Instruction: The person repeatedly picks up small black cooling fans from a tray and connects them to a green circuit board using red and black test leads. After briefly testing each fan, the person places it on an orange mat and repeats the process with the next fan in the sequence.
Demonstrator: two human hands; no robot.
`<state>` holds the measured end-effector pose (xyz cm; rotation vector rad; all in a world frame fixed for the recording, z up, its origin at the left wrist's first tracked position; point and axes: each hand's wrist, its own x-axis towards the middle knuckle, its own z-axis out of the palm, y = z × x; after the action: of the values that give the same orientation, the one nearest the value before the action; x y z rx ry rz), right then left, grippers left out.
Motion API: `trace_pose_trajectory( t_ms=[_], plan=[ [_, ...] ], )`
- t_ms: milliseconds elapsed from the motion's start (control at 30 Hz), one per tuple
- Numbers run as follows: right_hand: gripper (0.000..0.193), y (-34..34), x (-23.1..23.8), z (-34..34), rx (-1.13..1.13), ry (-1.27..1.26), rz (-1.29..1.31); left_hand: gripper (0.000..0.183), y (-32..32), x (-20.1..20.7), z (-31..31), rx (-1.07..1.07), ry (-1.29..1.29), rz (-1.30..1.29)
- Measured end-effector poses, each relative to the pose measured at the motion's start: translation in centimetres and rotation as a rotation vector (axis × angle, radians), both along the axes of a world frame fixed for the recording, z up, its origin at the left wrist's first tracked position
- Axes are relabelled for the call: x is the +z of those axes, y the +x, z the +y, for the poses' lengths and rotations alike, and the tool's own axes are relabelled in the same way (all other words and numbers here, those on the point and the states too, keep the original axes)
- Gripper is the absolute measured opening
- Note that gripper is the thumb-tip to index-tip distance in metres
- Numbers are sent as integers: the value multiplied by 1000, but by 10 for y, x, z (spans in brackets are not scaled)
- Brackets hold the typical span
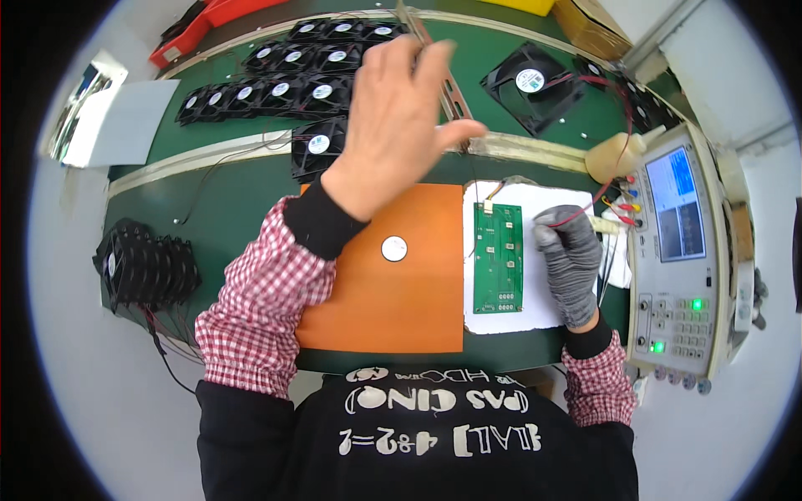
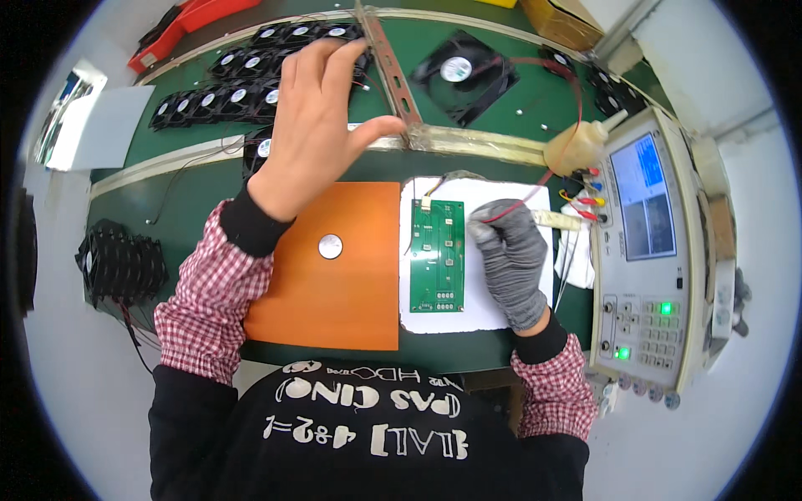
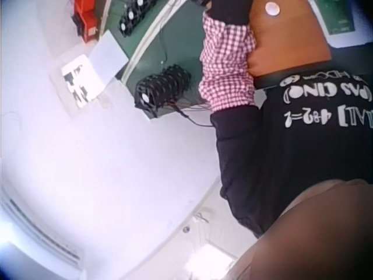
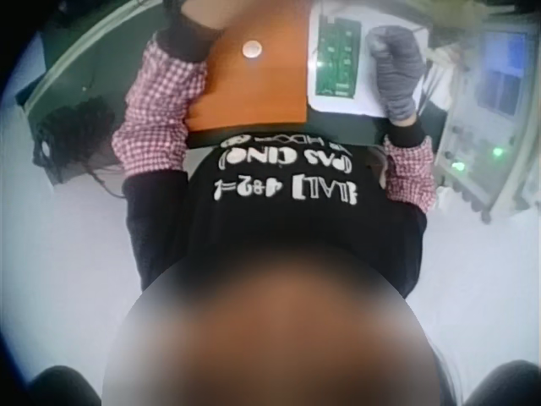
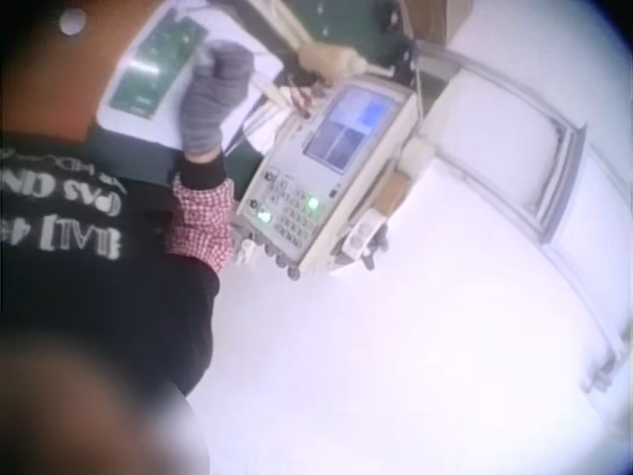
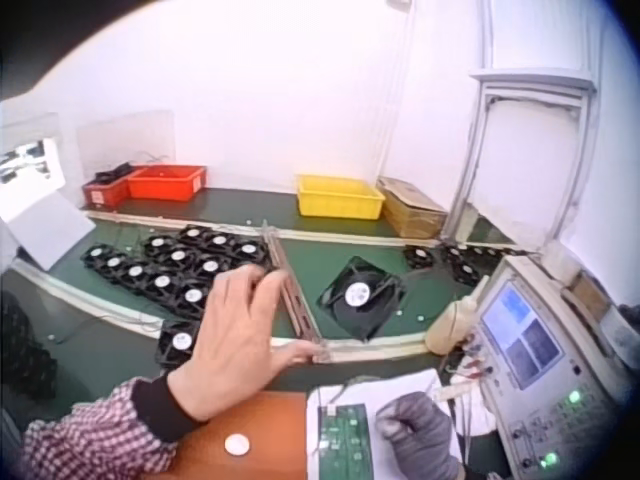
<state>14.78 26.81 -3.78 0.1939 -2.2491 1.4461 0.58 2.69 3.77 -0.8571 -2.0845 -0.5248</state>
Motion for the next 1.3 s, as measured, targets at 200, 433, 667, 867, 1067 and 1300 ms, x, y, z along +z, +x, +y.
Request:
trace_pose_trajectory(
  t_ms=[200, 433, 667, 867, 1067, 1300],
  plan=[
    [39, 1, 12, 2, 7, 174, 96, 34, -9, -52, -89, 493, -492, -239],
    [46, 6, 37, -21, 306, 600, 394, 11, 75, -14, -71, -406, -246, -165],
    [43, 14, 35, -16, 159, 668, 325, 17, 85, -2, -92, -376, -508, 286],
    [17, -10, 28, 9, -50, 619, 87, 25, 52, 0, -116, 192, -64, 152],
    [13, 0, 21, -2, 176, 76, -308, 26, 110, -38, -78, -200, -191, -372],
    [19, -1, 14, -9, 133, 82, -298, 89, 96, -29, -59, -296, -199, -561]
  ],
)
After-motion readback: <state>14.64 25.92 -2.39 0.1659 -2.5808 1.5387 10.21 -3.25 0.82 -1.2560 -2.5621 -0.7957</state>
